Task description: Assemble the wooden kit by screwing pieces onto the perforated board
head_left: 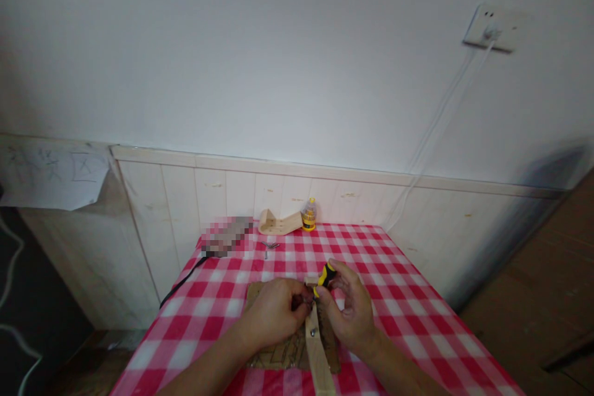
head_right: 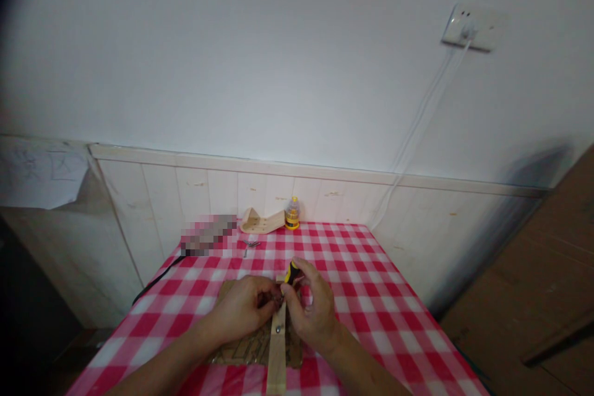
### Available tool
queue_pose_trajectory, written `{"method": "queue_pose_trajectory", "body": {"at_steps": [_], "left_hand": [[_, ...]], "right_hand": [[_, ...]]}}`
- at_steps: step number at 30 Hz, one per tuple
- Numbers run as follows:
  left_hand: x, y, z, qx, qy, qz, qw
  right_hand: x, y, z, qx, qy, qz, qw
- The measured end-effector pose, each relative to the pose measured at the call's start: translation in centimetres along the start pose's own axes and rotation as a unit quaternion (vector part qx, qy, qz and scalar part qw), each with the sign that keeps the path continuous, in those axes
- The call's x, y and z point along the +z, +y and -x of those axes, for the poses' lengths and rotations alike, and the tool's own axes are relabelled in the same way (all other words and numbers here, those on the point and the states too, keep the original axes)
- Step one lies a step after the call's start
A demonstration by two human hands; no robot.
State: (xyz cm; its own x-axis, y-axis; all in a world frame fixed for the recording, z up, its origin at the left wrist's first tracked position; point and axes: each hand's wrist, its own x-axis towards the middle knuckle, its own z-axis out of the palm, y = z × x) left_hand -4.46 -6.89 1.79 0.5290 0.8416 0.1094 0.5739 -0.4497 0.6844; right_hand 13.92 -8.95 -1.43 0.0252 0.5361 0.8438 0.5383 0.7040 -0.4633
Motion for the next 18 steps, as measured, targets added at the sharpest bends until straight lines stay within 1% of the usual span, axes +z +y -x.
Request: {"method": "queue_pose_trajectory", "body": {"at_steps": [4,11,15,18], "left_hand": [[-0.4,0.4,0.2,-0.005,0.005,-0.011,1.0],[-1.8,0.5,0.2,-0.026,0.019,-0.039,0.999],[-1.8,0.4,0.3,-0.003,0.023,-0.056,0.998],[-1.8,0.4,0.5,0.006,0.049,-0.069,0.996]], "right_hand": [[-0.2,-0.2,0.3,0.017,0.007,-0.037,0.999],[-0.1,-0.7,0.6,0.026,-0.009,-0.071,0.997],[0.2,-0.6,1.0,0.021,-0.02,-0.081,0.996],[0.2,-0.6,1.0,0.021,-0.025,-0.084,0.996]]}}
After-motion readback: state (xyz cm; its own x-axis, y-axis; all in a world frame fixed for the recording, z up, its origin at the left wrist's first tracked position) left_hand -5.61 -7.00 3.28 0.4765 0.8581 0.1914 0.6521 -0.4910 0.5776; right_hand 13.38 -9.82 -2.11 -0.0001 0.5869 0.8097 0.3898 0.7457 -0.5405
